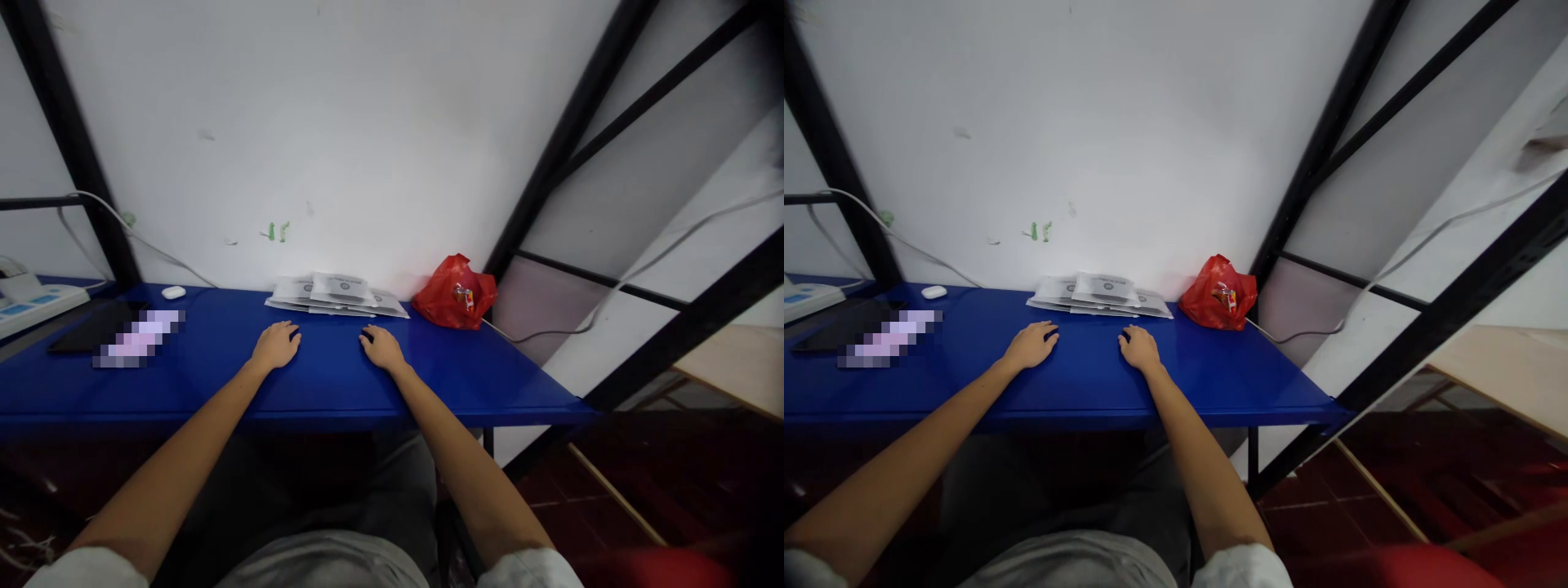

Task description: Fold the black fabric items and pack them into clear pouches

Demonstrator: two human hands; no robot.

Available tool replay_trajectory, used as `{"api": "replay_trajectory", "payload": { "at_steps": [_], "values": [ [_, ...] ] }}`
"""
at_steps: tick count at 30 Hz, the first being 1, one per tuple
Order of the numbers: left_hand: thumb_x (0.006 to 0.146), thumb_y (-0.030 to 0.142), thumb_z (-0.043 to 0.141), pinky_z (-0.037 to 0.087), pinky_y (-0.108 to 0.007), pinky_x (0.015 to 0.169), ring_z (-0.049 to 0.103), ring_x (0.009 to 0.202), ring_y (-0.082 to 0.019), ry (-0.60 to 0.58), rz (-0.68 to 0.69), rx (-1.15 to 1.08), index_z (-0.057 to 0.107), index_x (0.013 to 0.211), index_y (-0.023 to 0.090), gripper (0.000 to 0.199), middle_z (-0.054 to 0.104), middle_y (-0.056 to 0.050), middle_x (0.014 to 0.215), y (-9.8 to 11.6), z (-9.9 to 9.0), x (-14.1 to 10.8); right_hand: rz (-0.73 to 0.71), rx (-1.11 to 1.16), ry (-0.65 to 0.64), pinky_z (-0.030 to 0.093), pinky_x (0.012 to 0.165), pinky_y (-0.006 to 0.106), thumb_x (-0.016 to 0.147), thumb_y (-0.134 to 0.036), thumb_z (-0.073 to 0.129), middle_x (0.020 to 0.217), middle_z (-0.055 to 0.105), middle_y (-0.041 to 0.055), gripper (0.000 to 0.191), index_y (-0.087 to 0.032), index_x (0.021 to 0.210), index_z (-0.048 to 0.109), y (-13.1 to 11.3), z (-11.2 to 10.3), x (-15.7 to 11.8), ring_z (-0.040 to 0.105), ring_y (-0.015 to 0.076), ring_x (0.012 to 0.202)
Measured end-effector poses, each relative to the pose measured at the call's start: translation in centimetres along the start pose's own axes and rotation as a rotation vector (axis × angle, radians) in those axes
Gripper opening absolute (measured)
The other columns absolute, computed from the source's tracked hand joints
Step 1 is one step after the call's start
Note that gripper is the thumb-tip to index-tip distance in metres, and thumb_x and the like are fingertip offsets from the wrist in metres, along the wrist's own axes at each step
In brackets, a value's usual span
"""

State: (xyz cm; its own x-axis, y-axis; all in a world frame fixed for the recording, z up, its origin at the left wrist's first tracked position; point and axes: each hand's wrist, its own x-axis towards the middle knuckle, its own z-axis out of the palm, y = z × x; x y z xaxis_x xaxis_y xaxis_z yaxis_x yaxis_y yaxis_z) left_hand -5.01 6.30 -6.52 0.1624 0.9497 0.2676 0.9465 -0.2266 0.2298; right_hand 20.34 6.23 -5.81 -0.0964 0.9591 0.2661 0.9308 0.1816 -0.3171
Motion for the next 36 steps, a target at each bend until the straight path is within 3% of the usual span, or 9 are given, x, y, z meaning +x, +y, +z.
{"api": "replay_trajectory", "payload": {
  "at_steps": [15,20,26,30,36],
  "values": [
    [0.092,0.03,0.037,0.036,-0.038,0.105,0.046,0.126,-0.025,0.023,0.005,0.006,0.058,0.124,0.013,0.042,0.053,-0.012,0.134,0.1,0.1,-0.1,-0.03,-0.008,0.04,0.039,0.101,0.036,0.089,-0.027,0.047,0.127,0.059,0.013,0.034,-0.014,0.116,0.063,0.2,0.3,0.0,0.052,0.0242,0.121],
    [0.091,0.03,0.038,0.036,-0.037,0.104,0.047,0.124,-0.025,0.035,0.015,0.018,0.059,0.122,0.013,0.041,0.054,-0.012,0.132,0.2,0.1,-0.1,-0.024,-0.015,0.121,0.041,0.098,0.038,0.088,-0.024,0.047,0.125,0.06,0.0121,0.03,-0.016,0.112,0.063,0.1,0.2,0.4,0.055,0.0244,0.115],
    [0.091,0.029,0.038,0.036,-0.037,0.104,0.048,0.123,-0.026,0.041,0.026,0.04,0.059,0.121,0.01,0.041,0.055,-0.014,0.131,0.4,0.1,0.0,-0.122,-0.088,0.37,0.039,0.099,0.039,0.085,-0.017,0.049,0.128,0.055,0.0147,0.026,-0.013,0.106,0.062,-0.1,-0.2,3.4,0.049,0.0257,0.118],
    [0.091,0.029,0.038,0.037,-0.04,0.103,0.047,0.122,-0.027,0.043,0.028,0.019,0.059,0.12,0.009,0.041,0.056,-0.014,0.13,0.4,0.4,0.2,-0.226,-0.146,0.367,0.038,0.098,0.041,0.084,-0.017,0.05,0.128,0.054,0.0148,0.023,-0.015,0.104,0.062,-0.7,0.1,6.1,0.048,0.0261,0.118],
    [0.09,0.028,0.039,0.037,-0.041,0.102,0.048,0.121,-0.027,0.086,0.046,0.009,0.059,0.118,0.01,0.039,0.057,-0.015,0.128,0.2,1.1,0.3,-0.263,-0.254,0.308,0.035,0.099,0.041,0.084,-0.02,0.05,0.13,0.052,0.0152,0.024,-0.014,0.105,0.061,-1.6,1.2,8.4,0.047,0.0271,0.116]
  ]
}}
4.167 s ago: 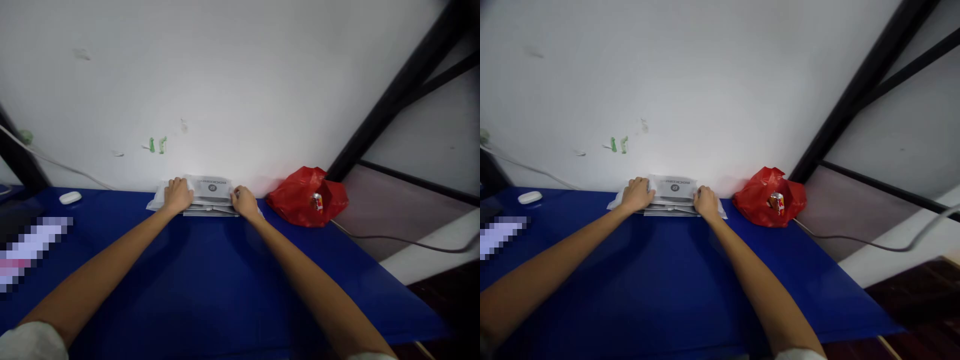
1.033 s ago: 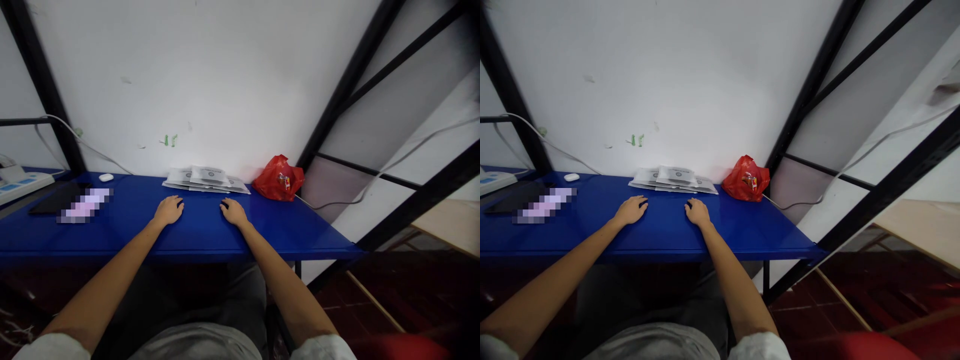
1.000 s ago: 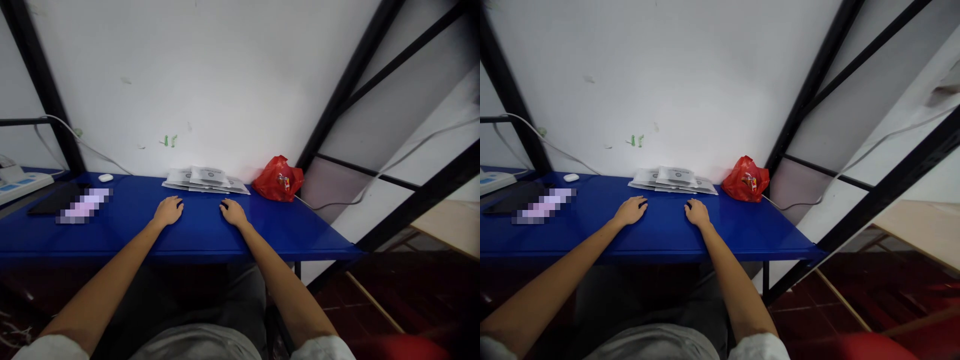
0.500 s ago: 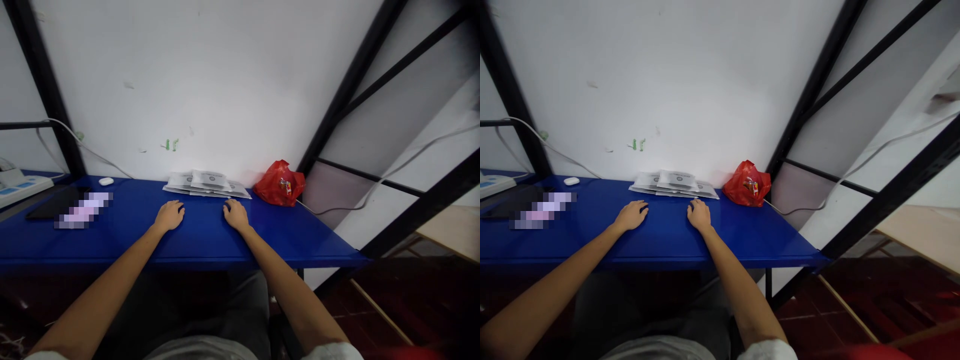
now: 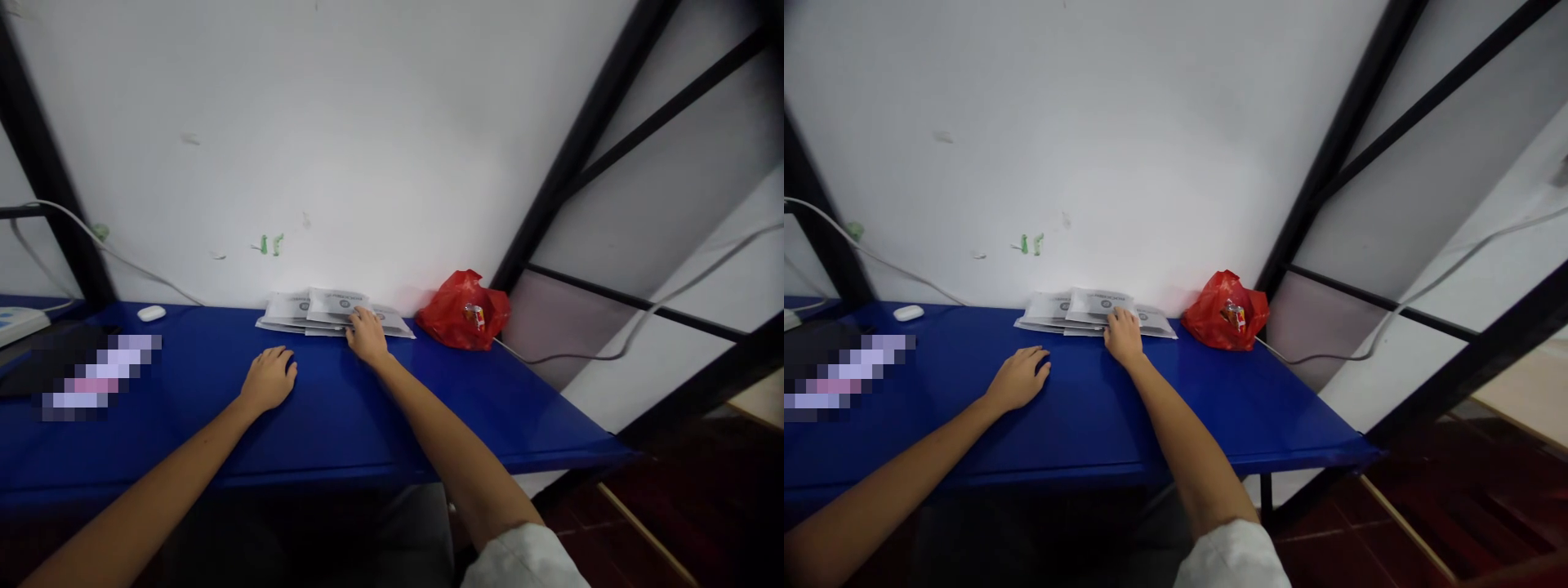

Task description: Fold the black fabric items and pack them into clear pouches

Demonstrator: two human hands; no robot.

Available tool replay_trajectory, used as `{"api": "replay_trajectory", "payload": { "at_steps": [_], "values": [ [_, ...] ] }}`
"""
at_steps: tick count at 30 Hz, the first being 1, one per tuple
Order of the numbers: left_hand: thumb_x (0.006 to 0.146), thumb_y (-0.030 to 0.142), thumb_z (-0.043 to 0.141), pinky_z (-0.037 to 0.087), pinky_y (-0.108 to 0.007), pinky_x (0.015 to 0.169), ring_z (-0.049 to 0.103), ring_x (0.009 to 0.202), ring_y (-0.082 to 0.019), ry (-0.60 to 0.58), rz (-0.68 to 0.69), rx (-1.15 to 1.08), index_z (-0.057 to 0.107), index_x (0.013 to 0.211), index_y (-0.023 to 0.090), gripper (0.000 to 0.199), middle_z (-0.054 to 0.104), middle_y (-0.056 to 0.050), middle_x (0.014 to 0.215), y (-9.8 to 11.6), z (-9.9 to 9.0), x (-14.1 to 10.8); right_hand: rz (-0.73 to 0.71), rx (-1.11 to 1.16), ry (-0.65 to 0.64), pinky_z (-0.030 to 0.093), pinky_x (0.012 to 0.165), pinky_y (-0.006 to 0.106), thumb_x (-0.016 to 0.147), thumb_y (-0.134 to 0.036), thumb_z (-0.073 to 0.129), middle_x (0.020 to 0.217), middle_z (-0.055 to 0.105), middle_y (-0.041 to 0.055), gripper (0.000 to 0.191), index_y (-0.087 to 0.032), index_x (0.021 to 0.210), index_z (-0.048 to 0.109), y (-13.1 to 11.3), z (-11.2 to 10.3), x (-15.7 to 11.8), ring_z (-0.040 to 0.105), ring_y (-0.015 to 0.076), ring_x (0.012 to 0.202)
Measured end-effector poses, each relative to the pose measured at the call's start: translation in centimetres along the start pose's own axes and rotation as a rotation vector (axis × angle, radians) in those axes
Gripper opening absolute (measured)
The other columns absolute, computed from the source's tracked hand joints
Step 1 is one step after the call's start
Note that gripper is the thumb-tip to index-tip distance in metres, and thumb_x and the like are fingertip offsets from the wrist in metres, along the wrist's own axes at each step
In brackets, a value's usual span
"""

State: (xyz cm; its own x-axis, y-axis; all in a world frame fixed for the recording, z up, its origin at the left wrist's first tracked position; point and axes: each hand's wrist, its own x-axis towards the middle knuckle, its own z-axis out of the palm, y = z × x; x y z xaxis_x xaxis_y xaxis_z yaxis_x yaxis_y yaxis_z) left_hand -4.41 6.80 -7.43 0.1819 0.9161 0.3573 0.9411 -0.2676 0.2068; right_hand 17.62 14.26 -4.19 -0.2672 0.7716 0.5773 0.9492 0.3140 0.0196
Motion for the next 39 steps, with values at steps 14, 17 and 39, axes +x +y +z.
{"api": "replay_trajectory", "payload": {
  "at_steps": [14,17,39],
  "values": [
    [0.089,0.027,0.041,0.04,-0.043,0.1,0.05,0.119,-0.028,0.049,0.019,-0.005,0.06,0.115,0.013,0.035,0.058,-0.015,0.125,-0.1,0.5,-0.1,-0.125,-0.089,-0.024,0.034,0.098,0.043,0.086,-0.008,0.042,0.127,0.054,0.0159,0.026,-0.016,0.1,0.063,-0.8,0.5,1.0,0.046,0.0272,0.113],
    [0.089,0.027,0.041,0.04,-0.044,0.099,0.05,0.119,-0.028,0.059,0.022,-0.014,0.061,0.114,0.013,0.034,0.058,-0.014,0.125,-0.2,0.6,0.0,-0.159,-0.09,-0.021,0.034,0.098,0.043,0.087,-0.009,0.042,0.126,0.056,0.0152,0.025,-0.016,0.097,0.064,-1.0,0.2,0.4,0.047,0.0266,0.113],
    [0.093,0.017,0.039,0.041,-0.032,0.073,0.055,0.084,-0.02,0.202,0.54,0.089,0.063,0.091,0.018,0.024,0.061,-0.006,0.084,3.3,-2.3,-3.6,-0.285,0.317,0.108,0.043,0.093,0.04,0.086,-0.019,0.053,0.116,0.063,0.0094,0.014,-0.021,0.088,0.066,-4.6,-5.7,-10.7,0.056,0.0217,0.107]
  ]
}}
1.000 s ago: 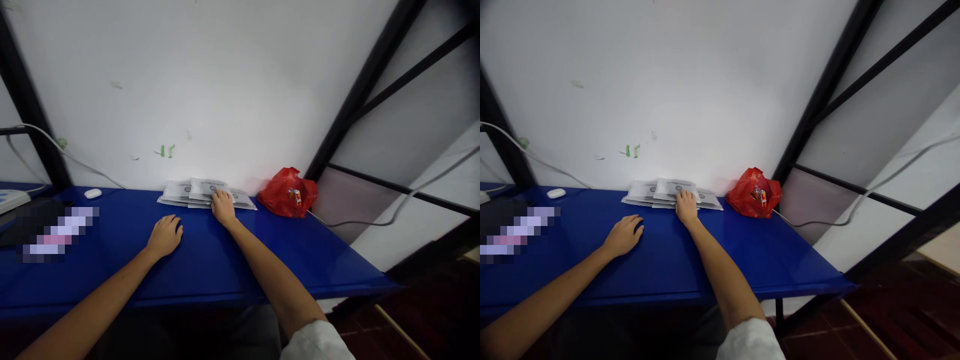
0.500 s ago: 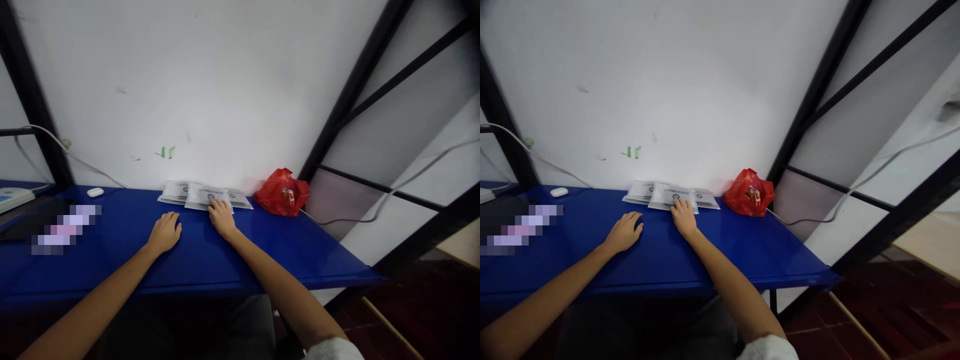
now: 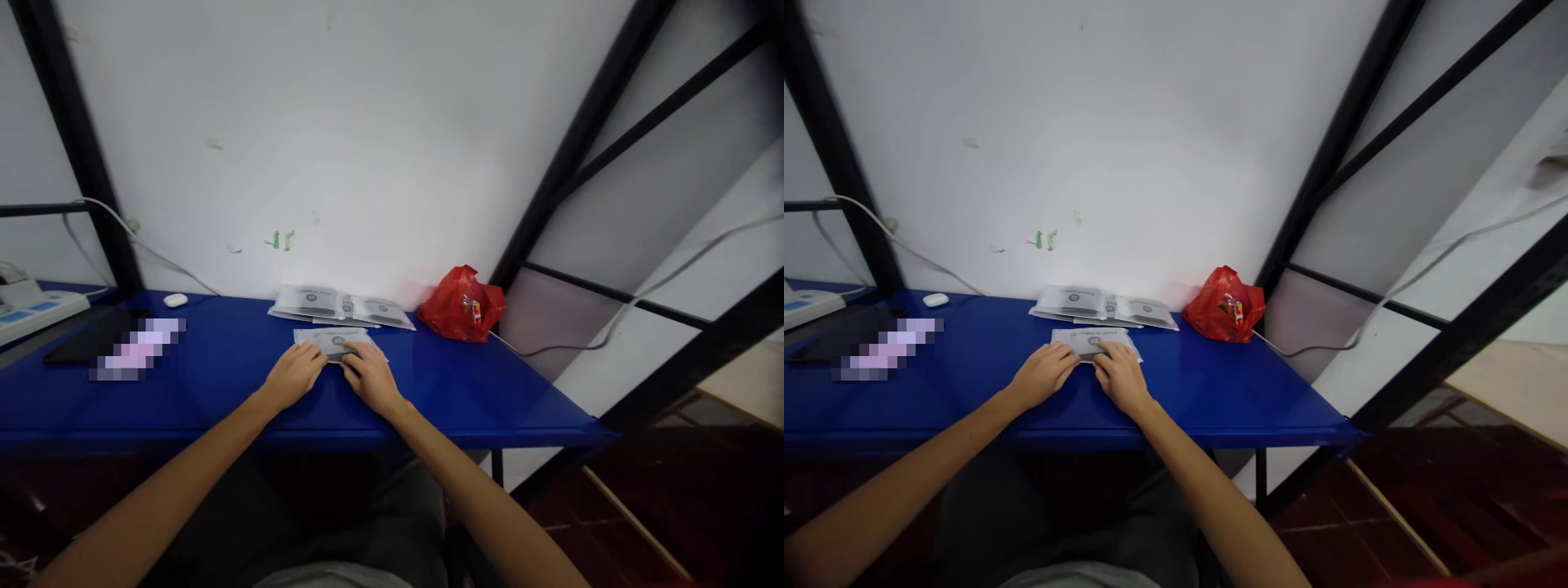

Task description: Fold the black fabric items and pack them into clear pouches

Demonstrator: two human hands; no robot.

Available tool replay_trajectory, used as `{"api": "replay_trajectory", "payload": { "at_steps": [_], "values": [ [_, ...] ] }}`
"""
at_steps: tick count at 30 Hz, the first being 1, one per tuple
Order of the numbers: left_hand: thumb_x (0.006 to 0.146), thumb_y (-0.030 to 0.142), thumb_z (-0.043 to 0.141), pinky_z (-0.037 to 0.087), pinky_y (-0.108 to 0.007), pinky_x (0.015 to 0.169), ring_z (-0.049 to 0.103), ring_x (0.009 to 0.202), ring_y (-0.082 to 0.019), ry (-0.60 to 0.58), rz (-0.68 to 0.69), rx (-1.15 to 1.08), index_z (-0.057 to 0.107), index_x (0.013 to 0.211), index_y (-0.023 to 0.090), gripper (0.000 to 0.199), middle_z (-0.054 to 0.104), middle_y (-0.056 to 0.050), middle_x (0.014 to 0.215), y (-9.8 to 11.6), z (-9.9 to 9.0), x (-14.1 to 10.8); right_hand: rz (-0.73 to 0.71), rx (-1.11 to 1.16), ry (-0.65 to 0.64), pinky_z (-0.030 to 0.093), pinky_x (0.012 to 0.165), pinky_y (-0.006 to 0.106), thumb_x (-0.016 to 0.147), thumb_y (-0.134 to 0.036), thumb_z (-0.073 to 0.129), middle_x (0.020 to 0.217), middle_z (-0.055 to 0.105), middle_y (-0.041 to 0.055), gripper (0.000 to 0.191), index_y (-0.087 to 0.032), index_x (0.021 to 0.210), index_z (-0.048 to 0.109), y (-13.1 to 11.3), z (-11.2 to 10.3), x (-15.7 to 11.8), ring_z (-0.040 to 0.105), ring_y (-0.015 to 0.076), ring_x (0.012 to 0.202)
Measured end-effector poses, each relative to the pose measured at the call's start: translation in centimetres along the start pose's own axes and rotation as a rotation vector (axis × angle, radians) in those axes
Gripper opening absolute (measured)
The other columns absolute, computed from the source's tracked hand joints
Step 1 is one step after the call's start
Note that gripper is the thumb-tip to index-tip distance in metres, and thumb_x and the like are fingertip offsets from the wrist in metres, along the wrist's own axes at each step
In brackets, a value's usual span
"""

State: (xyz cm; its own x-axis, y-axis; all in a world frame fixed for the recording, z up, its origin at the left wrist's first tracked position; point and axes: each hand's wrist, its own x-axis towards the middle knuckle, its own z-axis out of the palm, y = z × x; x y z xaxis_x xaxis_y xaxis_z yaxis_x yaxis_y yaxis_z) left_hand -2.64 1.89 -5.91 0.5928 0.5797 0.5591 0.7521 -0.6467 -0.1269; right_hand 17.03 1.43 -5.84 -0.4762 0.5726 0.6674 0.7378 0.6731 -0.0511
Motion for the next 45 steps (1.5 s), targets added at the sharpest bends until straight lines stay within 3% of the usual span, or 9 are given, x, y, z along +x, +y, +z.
{"api": "replay_trajectory", "payload": {
  "at_steps": [9,21,23,28,32,38,45],
  "values": [
    [0.091,0.012,0.039,0.041,-0.032,0.071,0.057,0.085,-0.02,0.033,-0.244,0.034,0.065,0.092,0.02,0.026,0.065,-0.006,0.09,-1.6,-1.0,-1.2,0.23,0.041,0.116,0.042,0.093,0.043,0.078,-0.015,0.055,0.12,0.061,0.011,0.018,-0.02,0.093,0.063,1.6,-0.5,-0.5,0.054,0.0247,0.112],
    [0.091,0.015,0.036,0.044,-0.035,0.072,0.059,0.085,-0.023,-0.012,-0.412,0.125,0.065,0.095,0.018,0.029,0.066,-0.008,0.091,-2.3,-2.2,-2.3,0.074,0.018,0.107,0.045,0.087,0.038,0.086,-0.02,0.054,0.113,0.065,0.0086,0.015,-0.022,0.086,0.069,0.5,-0.9,-0.4,0.058,0.0215,0.104],
    [0.091,0.015,0.038,0.044,-0.035,0.077,0.059,0.089,-0.023,0.016,-0.36,0.105,0.064,0.1,0.018,0.028,0.066,-0.009,0.095,-1.8,-2.0,-2.1,0.055,0.019,0.105,0.045,0.085,0.037,0.087,-0.021,0.054,0.111,0.066,0.0078,0.016,-0.023,0.085,0.07,0.2,-0.8,-0.3,0.058,0.0213,0.104],
    [0.092,0.024,0.046,0.042,-0.033,0.082,0.057,0.097,-0.021,0.064,-0.073,-0.03,0.06,0.107,0.018,0.021,0.065,-0.007,0.103,1.1,-1.4,-1.2,0.009,0.055,0.103,0.046,0.083,0.036,0.087,-0.022,0.055,0.11,0.067,0.0072,0.016,-0.023,0.083,0.07,-0.2,-0.3,-0.2,0.058,0.0208,0.103],
    [0.095,0.026,0.041,0.041,-0.033,0.077,0.058,0.088,-0.019,0.084,-0.032,-0.045,0.061,0.098,0.018,0.022,0.066,-0.006,0.094,2.7,-1.2,-0.1,0.027,0.079,0.088,0.046,0.081,0.036,0.087,-0.022,0.054,0.109,0.067,0.0068,0.017,-0.024,0.084,0.071,-0.2,-0.4,-0.3,0.059,0.0205,0.1],
    [0.096,0.021,0.036,0.039,-0.032,0.072,0.056,0.082,-0.019,0.085,0.018,0.025,0.061,0.094,0.017,0.025,0.064,-0.005,0.085,2.6,-1.0,0.7,0.026,0.089,0.089,0.045,0.082,0.036,0.087,-0.019,0.051,0.112,0.066,0.0071,0.019,-0.022,0.084,0.069,-0.4,-0.6,-0.2,0.058,0.0207,0.101],
    [0.091,0.013,0.041,0.037,-0.033,0.068,0.056,0.08,-0.021,0.063,0.042,0.15,0.062,0.092,0.016,0.021,0.063,-0.005,0.082,0.9,-1.6,-0.2,-0.011,0.08,0.083,0.045,0.083,0.037,0.087,-0.015,0.05,0.114,0.065,0.0086,0.017,-0.02,0.079,0.065,-0.7,-0.5,0.1,0.056,0.0218,0.101]
  ]
}}
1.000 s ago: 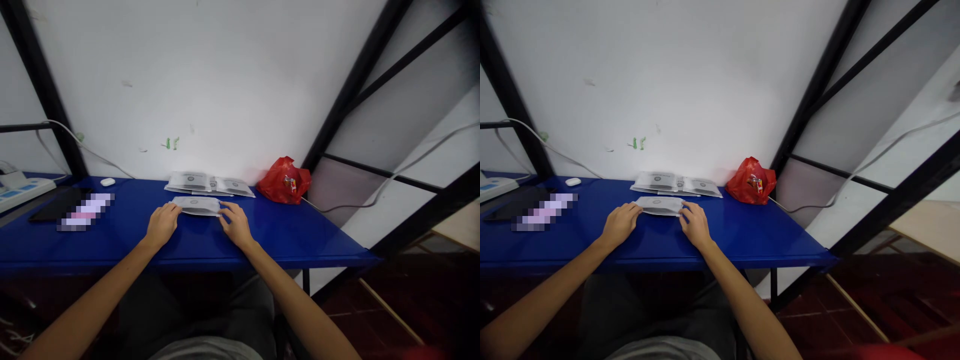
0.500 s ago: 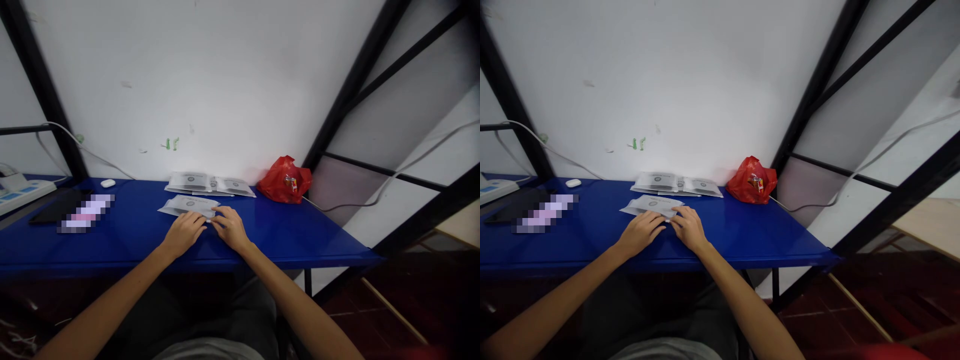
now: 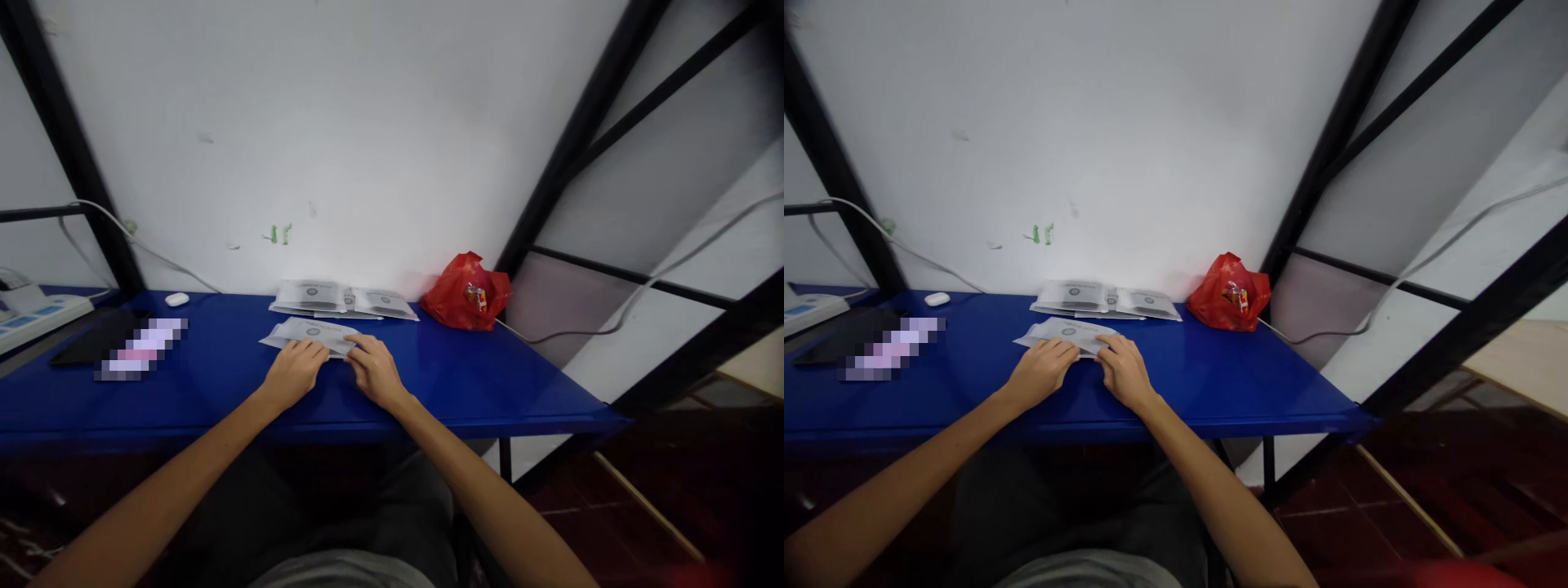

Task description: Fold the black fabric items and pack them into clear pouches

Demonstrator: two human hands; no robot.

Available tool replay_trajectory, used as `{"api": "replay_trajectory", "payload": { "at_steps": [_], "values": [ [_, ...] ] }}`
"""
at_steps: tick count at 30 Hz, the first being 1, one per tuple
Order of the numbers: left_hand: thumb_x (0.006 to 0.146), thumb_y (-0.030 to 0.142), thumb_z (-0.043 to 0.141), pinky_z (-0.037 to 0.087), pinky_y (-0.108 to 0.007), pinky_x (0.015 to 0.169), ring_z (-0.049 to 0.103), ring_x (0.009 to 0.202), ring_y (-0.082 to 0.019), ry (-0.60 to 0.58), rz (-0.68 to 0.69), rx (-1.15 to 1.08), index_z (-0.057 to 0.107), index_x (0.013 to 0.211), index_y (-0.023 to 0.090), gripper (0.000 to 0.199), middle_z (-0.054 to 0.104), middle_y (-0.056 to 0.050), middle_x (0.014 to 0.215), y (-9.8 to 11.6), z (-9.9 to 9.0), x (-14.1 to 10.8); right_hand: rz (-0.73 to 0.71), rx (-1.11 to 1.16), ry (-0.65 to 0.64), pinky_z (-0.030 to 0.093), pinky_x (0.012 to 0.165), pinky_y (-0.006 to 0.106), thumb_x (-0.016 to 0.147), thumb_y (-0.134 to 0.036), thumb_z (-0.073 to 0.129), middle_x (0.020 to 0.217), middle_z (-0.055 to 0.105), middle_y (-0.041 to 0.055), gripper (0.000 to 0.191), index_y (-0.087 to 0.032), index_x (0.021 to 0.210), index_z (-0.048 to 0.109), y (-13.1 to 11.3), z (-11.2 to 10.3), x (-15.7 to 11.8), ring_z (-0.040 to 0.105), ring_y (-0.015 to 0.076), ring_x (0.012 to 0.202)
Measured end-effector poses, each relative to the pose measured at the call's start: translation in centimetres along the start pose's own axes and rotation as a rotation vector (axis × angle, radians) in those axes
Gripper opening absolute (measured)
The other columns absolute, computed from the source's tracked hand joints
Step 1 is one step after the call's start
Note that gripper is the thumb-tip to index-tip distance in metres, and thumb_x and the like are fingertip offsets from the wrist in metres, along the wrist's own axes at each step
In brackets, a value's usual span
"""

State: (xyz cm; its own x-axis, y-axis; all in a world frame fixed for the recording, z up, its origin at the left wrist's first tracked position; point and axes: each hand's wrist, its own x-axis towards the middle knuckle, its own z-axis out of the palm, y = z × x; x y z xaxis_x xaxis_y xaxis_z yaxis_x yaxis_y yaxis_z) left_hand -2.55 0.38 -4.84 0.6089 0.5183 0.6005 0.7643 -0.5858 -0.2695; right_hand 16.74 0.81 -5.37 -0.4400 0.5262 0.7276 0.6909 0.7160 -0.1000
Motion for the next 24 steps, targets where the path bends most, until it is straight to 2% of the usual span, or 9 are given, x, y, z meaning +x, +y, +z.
{"api": "replay_trajectory", "payload": {
  "at_steps": [6,16,19,22,24],
  "values": [
    [0.091,0.012,0.042,0.036,-0.033,0.068,0.055,0.081,-0.02,-0.041,-0.007,0.061,0.062,0.091,0.017,0.02,0.065,-0.006,0.084,-2.5,-0.6,-0.8,-0.008,-0.048,0.008,0.044,0.085,0.037,0.086,-0.011,0.049,0.118,0.064,0.0075,0.017,-0.02,0.08,0.063,0.6,-0.2,0.0,0.056,0.0221,0.105],
    [0.093,0.017,0.038,0.037,-0.034,0.071,0.055,0.085,-0.021,-0.136,-0.195,0.152,0.062,0.093,0.018,0.025,0.065,-0.006,0.089,-6.7,-2.2,-3.2,0.171,-0.114,0.046,0.043,0.086,0.039,0.086,-0.014,0.048,0.122,0.062,0.0064,0.018,-0.02,0.078,0.063,2.5,-1.5,0.1,0.054,0.0234,0.107],
    [0.094,0.019,0.035,0.038,-0.034,0.071,0.057,0.085,-0.022,-0.226,-0.239,0.155,0.062,0.09,0.017,0.028,0.065,-0.007,0.087,-6.0,-3.3,-3.3,0.262,-0.141,0.027,0.043,0.087,0.039,0.087,-0.017,0.049,0.123,0.062,0.0059,0.017,-0.02,0.078,0.064,2.9,-1.4,0.3,0.054,0.024,0.109],
    [0.093,0.019,0.037,0.04,-0.034,0.07,0.059,0.087,-0.023,-0.401,-0.27,0.111,0.063,0.091,0.015,0.026,0.065,-0.008,0.089,-3.7,-5.2,-2.7,0.425,-0.192,-0.041,0.044,0.087,0.041,0.085,-0.018,0.054,0.123,0.061,0.0073,0.012,-0.02,0.084,0.066,3.4,-1.2,0.6,0.055,0.0263,0.109],
    [0.091,0.023,0.041,0.042,-0.032,0.069,0.061,0.086,-0.021,-0.52,-0.277,-0.003,0.063,0.089,0.017,0.022,0.066,-0.007,0.092,-2.0,-6.6,-2.0,0.523,-0.244,-0.095,0.044,0.088,0.043,0.082,-0.018,0.058,0.125,0.059,0.01,0.016,-0.019,0.096,0.066,3.6,-1.2,0.7,0.055,0.0288,0.109]
  ]
}}
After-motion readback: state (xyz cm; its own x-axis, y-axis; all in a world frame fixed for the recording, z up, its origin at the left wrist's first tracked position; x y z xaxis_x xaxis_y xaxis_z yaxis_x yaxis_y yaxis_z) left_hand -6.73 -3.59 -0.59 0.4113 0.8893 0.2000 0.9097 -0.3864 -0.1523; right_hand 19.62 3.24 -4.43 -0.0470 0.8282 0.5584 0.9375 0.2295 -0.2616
